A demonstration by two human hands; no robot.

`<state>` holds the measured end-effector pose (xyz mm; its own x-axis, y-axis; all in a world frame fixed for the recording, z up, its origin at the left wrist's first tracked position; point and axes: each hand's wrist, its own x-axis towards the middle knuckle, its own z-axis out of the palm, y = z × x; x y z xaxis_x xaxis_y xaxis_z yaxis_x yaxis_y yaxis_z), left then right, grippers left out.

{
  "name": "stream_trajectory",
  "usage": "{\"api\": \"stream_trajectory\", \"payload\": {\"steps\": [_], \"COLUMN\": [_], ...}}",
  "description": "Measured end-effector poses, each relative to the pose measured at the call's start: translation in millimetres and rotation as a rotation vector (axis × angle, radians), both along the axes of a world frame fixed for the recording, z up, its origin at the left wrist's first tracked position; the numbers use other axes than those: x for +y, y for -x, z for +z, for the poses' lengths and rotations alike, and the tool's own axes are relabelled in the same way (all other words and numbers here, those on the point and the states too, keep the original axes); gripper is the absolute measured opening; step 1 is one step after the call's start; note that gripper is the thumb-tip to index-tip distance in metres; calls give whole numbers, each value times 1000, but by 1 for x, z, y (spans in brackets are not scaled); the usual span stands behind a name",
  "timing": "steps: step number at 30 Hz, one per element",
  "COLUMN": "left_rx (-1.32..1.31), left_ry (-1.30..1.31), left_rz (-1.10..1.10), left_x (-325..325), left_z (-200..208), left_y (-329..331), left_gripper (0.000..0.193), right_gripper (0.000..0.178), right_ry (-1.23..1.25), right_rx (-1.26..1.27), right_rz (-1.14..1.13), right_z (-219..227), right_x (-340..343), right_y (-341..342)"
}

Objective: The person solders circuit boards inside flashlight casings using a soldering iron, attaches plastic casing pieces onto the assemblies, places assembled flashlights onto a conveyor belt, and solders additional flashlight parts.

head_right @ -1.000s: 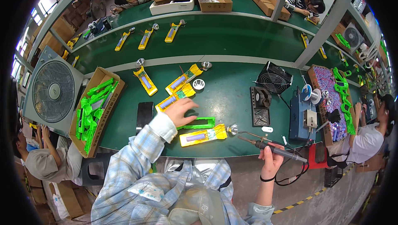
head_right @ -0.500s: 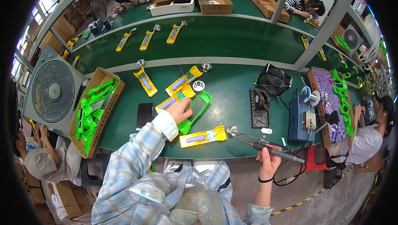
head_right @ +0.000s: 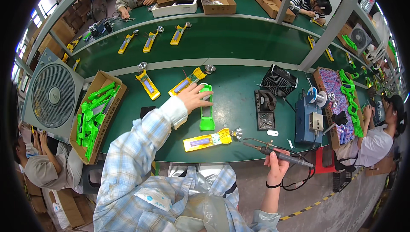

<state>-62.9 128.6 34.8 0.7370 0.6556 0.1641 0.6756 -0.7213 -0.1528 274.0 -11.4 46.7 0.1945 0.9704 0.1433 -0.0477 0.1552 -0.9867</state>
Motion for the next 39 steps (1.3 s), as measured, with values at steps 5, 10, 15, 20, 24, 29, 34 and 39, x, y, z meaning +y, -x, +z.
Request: {"api": "stream_trajectory", "payload": {"steps": [5, 10, 15, 20, 24, 29, 34, 39], "left_rx": [129, 423, 113, 12, -77, -265, -382, -589], "left_ry": [109, 327, 240, -46, -39, 237, 266, 106], "left_rz": [-219, -78, 163, 312, 393, 260, 189, 140], "left_x": [41, 36, -12, -49, -61, -60, -60, -64], "left_z": [-23, -10, -27, -32, -36, -54, -57, -41], "left_y": [-13, -34, -14, -11, -13, -12, -16, -27], "left_gripper": [46, 39, 38, 51, 62, 62, 56, 42], "right_gripper": [20, 19, 18, 18, 18, 17, 16, 16], "right_ry": [11, 23, 34, 51, 37, 45, 40, 30], "right_rx": [13, -6, -2, -8, 5, -3, -58, -53], "right_rz": [-12, -57, -32, 13, 69, 66, 50, 46], "right_z": [2, 1, 1, 4, 5, 8, 10, 5], "right_x": [-5, -10, -8, -1, 1, 2, 4, 7], "right_y": [2, -5, -6, 2, 11, 18, 23, 22]}}
